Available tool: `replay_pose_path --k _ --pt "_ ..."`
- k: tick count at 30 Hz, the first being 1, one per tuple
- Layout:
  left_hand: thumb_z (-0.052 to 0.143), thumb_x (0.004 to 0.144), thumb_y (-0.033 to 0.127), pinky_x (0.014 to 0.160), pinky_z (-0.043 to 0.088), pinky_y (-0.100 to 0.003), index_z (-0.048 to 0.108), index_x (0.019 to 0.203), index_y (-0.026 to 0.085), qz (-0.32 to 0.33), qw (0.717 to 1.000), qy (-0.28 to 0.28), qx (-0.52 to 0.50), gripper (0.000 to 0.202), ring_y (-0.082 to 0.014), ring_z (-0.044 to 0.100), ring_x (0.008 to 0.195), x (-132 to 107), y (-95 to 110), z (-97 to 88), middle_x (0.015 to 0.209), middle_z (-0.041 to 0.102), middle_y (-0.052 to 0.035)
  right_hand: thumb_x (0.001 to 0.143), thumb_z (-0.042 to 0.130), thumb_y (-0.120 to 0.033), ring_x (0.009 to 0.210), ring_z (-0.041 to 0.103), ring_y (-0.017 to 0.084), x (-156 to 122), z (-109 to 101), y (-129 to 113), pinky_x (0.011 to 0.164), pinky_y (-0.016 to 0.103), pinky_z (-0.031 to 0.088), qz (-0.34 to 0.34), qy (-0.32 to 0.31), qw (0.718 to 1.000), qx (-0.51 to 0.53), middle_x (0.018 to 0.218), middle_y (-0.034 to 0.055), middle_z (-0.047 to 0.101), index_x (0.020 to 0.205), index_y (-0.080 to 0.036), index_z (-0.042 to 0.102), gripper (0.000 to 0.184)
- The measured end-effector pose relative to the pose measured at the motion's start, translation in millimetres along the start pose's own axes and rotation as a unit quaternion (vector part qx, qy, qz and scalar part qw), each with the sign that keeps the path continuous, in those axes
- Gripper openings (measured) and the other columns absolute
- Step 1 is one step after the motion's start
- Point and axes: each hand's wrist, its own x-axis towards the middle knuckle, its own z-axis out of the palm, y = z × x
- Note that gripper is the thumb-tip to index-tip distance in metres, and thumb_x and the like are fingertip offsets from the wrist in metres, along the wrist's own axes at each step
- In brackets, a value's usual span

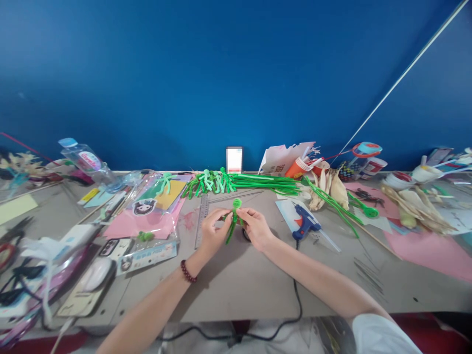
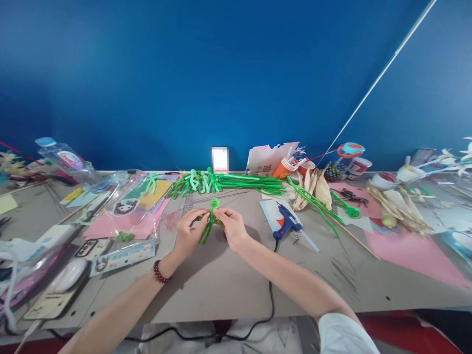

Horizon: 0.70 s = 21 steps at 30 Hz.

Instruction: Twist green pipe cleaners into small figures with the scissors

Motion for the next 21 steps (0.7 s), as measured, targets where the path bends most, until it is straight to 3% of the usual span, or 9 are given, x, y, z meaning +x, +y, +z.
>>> replay_pose_path --k 2,5,7,10,14,17,21 --pt "0.058 0.079 0.034 0.067 0.049 -0.028 0.069 0.086 0.019 -0.036 0.998 -0.017 -0.056 0.02 -0.0176 0.061 0.078 0 -2 -0.7 0.087 0.068 -0.0066 0.052 0.082 -0.033 0.053 0.048 0.006 2 -1 -3 0.055 0.021 0.038 0.004 0.01 1.0 -0.005 0.058 -0.0043 0.06 0.061 -0.017 0.065 0.025" --pt "0.055 0.08 0.039 0.069 0.05 -0.031 0.069 0.088 0.018 -0.14 0.975 -0.035 -0.171 0.027 -0.0189 0.063 0.077 1 -8 0.3 0.089 0.07 -0.0073 0.051 0.082 -0.033 0.051 0.047 0.006 5 -3 -5 0.048 0.02 0.033 0.021 0.027 0.999 -0.008 0.058 -0.0048 0.059 0.062 -0.016 0.064 0.027" --pt "0.056 0.079 0.041 0.072 0.05 -0.033 0.069 0.088 0.016 -0.231 0.939 -0.064 -0.246 0.029 -0.0202 0.064 0.076 3 -12 2.1 0.085 0.071 -0.0079 0.05 0.082 -0.034 0.052 0.049 0.007 8 -5 -6 0.048 0.021 0.034 0.031 0.026 0.999 -0.007 0.06 -0.004 0.059 0.064 -0.016 0.063 0.03" --pt "0.055 0.078 0.04 0.076 0.05 -0.036 0.067 0.09 0.012 -0.342 0.863 -0.136 -0.347 0.033 -0.0236 0.066 0.079 7 -16 4.2 0.081 0.071 -0.0103 0.053 0.081 -0.036 0.046 0.047 0.007 12 -9 -7 0.046 0.022 0.036 0.044 0.005 0.999 -0.022 0.058 -0.0047 0.057 0.068 -0.017 0.059 0.033" --pt "0.052 0.079 0.039 0.079 0.05 -0.038 0.066 0.095 0.009 -0.403 0.789 -0.203 -0.416 0.037 -0.026 0.067 0.085 10 -15 3.3 0.086 0.071 -0.0142 0.055 0.08 -0.037 0.037 0.037 0.005 16 -14 -9 0.039 0.021 0.032 0.048 -0.008 0.998 -0.039 0.05 -0.0084 0.047 0.07 -0.018 0.054 0.035" --pt "0.058 0.076 0.033 0.081 0.05 -0.037 0.066 0.096 0.009 -0.393 0.784 -0.219 -0.427 0.032 -0.025 0.067 0.084 9 -13 2.8 0.091 0.071 -0.0149 0.056 0.079 -0.036 0.038 0.038 0.005 19 -17 -12 0.037 0.02 0.031 0.055 -0.016 0.997 -0.044 0.05 -0.0086 0.045 0.069 -0.018 0.052 0.035" --pt "0.071 0.068 0.02 0.079 0.05 -0.031 0.067 0.096 0.011 -0.373 0.819 -0.197 -0.39 0.029 -0.0204 0.068 0.078 7 -10 4.9 0.088 0.072 -0.0111 0.058 0.077 -0.036 0.043 0.044 0.007 22 -20 -17 0.04 0.021 0.035 0.067 -0.042 0.996 -0.047 0.053 -0.0066 0.048 0.067 -0.018 0.051 0.033"
